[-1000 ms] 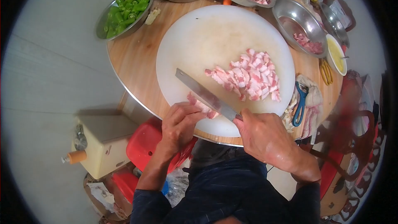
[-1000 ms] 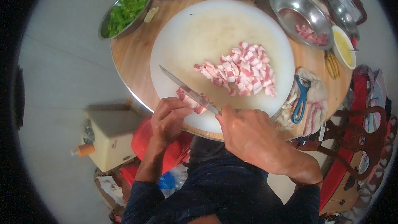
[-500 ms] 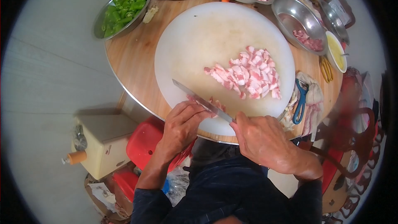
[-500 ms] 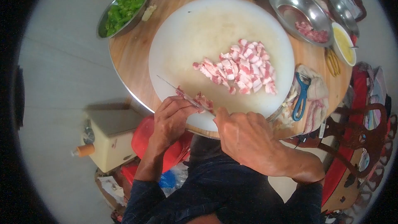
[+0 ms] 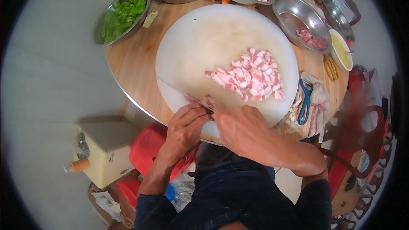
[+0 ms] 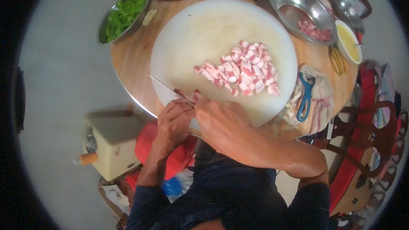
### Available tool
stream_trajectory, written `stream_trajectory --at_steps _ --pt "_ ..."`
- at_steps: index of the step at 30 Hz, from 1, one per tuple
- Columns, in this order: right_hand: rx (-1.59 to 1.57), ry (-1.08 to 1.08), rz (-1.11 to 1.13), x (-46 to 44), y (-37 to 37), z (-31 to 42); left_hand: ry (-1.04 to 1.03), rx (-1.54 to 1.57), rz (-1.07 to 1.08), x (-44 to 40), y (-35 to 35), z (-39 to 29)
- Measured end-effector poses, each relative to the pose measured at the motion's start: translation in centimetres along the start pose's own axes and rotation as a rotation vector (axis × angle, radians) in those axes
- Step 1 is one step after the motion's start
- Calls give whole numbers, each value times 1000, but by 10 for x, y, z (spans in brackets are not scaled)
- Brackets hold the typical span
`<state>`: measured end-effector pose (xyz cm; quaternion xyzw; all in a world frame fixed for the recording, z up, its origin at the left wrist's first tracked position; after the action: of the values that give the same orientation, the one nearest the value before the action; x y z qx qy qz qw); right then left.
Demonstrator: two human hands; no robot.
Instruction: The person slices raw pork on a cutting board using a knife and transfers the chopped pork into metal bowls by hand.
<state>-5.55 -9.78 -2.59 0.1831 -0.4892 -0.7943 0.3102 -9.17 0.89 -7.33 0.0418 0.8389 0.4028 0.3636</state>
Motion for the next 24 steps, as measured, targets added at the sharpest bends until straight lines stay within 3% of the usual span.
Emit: stream_trajectory --at_steps 7,12,15,16,18,24 --pt "-11 -1 76 16 2 -4 25 13 -31 -2 2 1" --pt "189 -266 441 65 1 -31 66 46 -33 3 -1 4" --pt "105 -323 452 53 2 -24 22 16 -37 1 -3 1" --pt "98 -322 445 47 -7 -27 31 15 -34 2 -2 1" --pt "-12 81 -77 22 11 0 35 10 -25 2 -2 0" --pt "58 -31 -125 -15 -4 -25 70 36 -44 -1 3 2"
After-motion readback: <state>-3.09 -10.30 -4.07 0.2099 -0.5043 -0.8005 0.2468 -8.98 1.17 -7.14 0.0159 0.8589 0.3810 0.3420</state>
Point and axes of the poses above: each hand's wrist, its own x-axis away from the middle knuckle, its own y-axis out of the back of the hand, z = x × y, the point moved 10 cm from there along -x, towards the middle knuckle, and after that the axes turned 6 degrees about -y, right-handed, at the moved point
